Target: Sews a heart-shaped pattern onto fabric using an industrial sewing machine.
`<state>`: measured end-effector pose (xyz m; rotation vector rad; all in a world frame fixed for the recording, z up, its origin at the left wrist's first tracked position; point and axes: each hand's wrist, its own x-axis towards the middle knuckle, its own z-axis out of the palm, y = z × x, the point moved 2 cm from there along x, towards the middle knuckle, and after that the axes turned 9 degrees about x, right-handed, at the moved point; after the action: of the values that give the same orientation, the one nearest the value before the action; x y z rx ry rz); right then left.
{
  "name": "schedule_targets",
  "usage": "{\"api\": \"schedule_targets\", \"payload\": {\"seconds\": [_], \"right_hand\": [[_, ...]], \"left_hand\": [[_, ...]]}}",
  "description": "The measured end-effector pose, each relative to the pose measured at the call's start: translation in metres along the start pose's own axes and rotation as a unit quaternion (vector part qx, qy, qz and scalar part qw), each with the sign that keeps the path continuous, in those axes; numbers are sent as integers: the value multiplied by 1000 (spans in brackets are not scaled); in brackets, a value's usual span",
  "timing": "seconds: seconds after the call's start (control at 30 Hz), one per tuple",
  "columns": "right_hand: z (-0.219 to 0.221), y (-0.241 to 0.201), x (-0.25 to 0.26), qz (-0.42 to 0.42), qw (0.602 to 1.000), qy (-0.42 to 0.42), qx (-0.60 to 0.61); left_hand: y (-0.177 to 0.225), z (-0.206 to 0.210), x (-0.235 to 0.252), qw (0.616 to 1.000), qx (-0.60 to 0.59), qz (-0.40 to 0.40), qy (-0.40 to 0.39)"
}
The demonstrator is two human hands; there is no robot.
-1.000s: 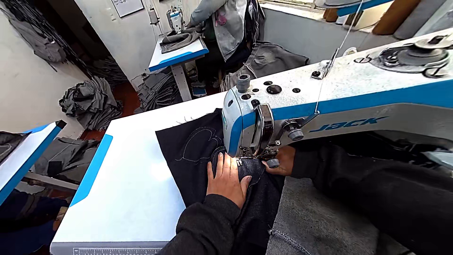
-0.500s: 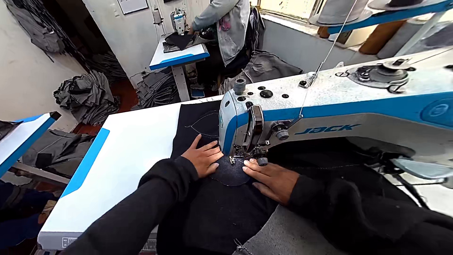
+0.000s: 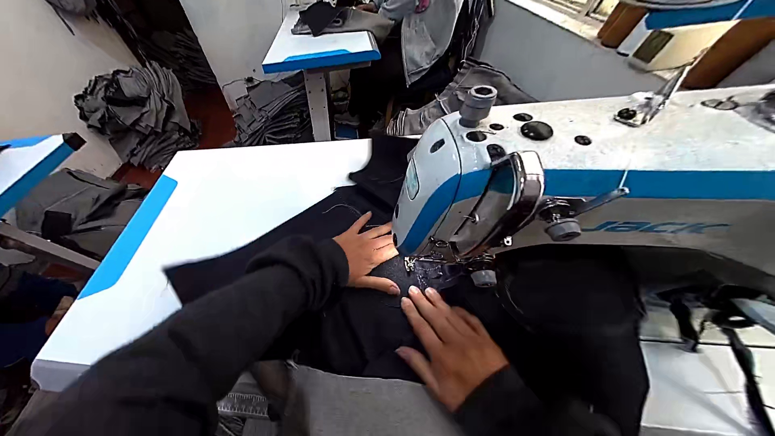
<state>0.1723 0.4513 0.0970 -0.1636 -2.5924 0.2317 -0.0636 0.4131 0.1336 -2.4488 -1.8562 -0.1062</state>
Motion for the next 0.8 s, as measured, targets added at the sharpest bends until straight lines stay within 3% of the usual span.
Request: {"api": "schedule_targets", "payload": {"seconds": [0.1,0.2,0.8], "right_hand": [[9,-25,5,61,995,27,-69],[10,-31,5,70,993,31,-89],[5,7,5,-8,999,26,-20]], "left_hand": [[-18,-4,10,995,-2,97,-14],[-20,-2,12,992,2,125,2],[-14,2,7,1000,-5,14,-4]]}}
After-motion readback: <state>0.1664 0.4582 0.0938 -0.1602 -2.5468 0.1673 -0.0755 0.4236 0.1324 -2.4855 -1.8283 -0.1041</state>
